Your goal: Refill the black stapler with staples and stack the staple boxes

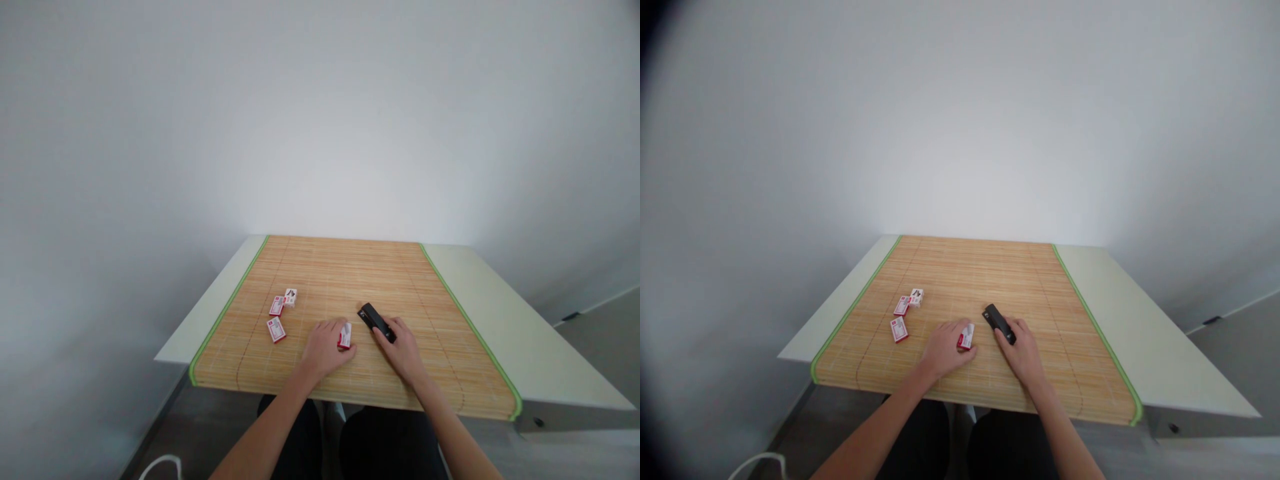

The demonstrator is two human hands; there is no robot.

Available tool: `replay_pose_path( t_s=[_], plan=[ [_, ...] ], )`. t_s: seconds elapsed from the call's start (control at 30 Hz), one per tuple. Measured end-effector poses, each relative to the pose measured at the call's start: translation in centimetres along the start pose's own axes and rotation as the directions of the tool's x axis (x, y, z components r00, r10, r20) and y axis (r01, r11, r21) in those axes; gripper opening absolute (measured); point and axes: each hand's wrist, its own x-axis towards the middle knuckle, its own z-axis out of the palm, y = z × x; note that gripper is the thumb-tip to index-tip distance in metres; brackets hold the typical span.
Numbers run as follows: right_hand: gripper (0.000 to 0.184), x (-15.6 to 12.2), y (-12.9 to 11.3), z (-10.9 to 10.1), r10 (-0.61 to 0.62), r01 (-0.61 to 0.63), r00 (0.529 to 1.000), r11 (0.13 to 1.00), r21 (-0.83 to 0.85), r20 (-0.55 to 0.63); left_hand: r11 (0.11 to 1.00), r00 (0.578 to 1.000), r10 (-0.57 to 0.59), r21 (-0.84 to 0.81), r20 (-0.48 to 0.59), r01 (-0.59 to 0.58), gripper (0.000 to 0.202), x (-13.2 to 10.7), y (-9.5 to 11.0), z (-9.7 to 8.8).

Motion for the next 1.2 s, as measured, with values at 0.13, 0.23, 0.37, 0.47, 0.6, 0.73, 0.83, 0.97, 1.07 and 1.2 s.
replay_pose_path(
  t_s=[0.13,0.23,0.37,0.47,0.6,0.73,0.83,0.97,1.07,1.2],
  plan=[
    [0.038,-0.9,0.0,-0.1,0.012,-0.012,1.0,1.0,0.016,0.014,0.997,1.0,-0.014,-0.074,0.015,0.015,0.077,-0.1,-0.9,-0.6],
    [0.04,-1.5,-0.1,-0.5,0.017,-0.017,0.999,1.0,0.016,0.033,0.996,1.0,-0.002,-0.09,0.017,0.004,0.081,-0.3,-1.4,-1.2],
    [0.045,-2.0,0.1,-0.8,0.027,-0.026,0.995,1.0,-0.013,0.094,0.998,1.0,-0.006,-0.069,0.026,0.008,0.071,-0.3,-1.5,-1.3],
    [0.042,-2.5,0.3,-0.9,0.038,-0.033,0.991,0.999,-0.037,0.128,0.997,0.999,-0.017,-0.081,0.033,0.019,0.066,-0.1,-1.6,-1.2],
    [0.04,-3.8,0.4,-0.6,0.071,-0.064,0.99,0.996,-0.058,0.126,0.995,0.999,-0.026,-0.097,0.036,0.029,0.069,0.1,-1.8,-1.0],
    [0.043,-4.9,0.5,-0.4,0.035,-0.025,0.986,0.998,-0.064,0.166,0.995,0.998,-0.035,-0.095,0.056,0.04,0.07,0.1,-1.7,-1.0],
    [0.04,-5.1,0.7,-0.2,-0.009,0.018,0.979,0.999,-0.046,0.202,0.996,0.998,-0.035,-0.082,0.058,0.039,0.071,0.0,-1.6,-1.0],
    [0.033,-4.8,0.8,0.0,-0.032,0.043,0.982,0.997,-0.057,0.185,0.997,0.998,-0.009,-0.07,0.065,0.013,0.071,0.2,-1.2,-0.9],
    [0.03,-4.6,0.5,0.2,-0.03,0.045,0.985,0.995,-0.085,0.172,0.998,0.996,0.008,-0.065,0.092,-0.002,0.071,0.4,-0.7,-0.6],
    [0.029,-4.3,0.2,0.3,-0.027,0.044,0.984,0.995,-0.092,0.178,0.998,0.995,0.005,-0.057,0.099,0.0,0.069,0.5,-0.1,-0.4]
  ],
)
